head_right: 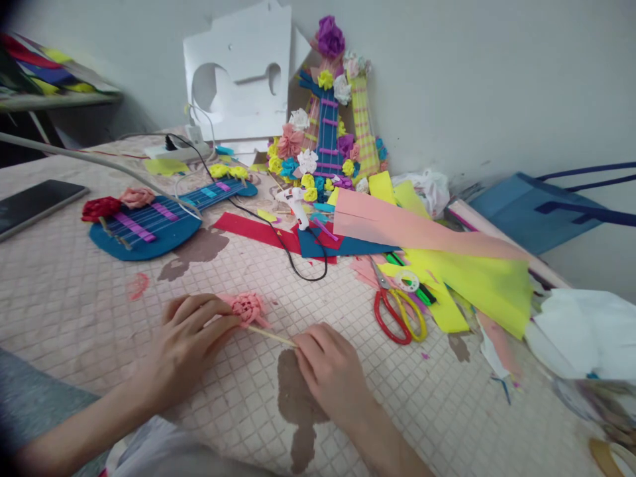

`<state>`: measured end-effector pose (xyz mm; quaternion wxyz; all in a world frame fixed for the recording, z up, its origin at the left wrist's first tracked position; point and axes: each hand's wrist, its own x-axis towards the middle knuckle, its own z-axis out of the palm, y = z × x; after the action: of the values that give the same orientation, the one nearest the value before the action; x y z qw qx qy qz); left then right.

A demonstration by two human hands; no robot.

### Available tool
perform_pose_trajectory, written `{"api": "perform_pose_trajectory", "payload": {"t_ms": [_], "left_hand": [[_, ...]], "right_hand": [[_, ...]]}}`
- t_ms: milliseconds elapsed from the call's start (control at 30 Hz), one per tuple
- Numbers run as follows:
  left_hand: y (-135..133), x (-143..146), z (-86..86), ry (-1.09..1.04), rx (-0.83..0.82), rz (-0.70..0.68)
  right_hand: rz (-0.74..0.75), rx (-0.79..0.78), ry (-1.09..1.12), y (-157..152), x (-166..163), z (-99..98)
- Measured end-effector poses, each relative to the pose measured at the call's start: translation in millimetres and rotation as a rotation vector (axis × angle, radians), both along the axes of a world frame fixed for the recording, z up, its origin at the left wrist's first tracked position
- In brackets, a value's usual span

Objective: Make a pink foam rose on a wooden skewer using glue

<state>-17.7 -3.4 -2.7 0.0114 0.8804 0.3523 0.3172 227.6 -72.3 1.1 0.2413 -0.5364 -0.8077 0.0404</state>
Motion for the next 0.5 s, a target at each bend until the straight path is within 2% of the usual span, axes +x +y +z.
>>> {"api": "perform_pose_trajectory", "payload": {"t_ms": [67, 167, 367, 500], "left_hand": [[2, -2, 0.3, 0.008, 0.013, 0.003], [7, -6, 0.2, 0.017, 0.047, -0.015], [16, -12, 1.8, 0.053, 0.033, -0.092], [15, -16, 7.1, 0.062, -0.011, -0.148]], "right_hand": [[-0.052, 0.034, 0.041, -1, 16, 0.1], [-0.207, 0.059, 0.095, 12, 38, 1.9], [-0.441, 0.063, 0.021, 73, 71, 2.8], [-0.449, 0.068, -0.149, 96, 81, 2.2]]}}
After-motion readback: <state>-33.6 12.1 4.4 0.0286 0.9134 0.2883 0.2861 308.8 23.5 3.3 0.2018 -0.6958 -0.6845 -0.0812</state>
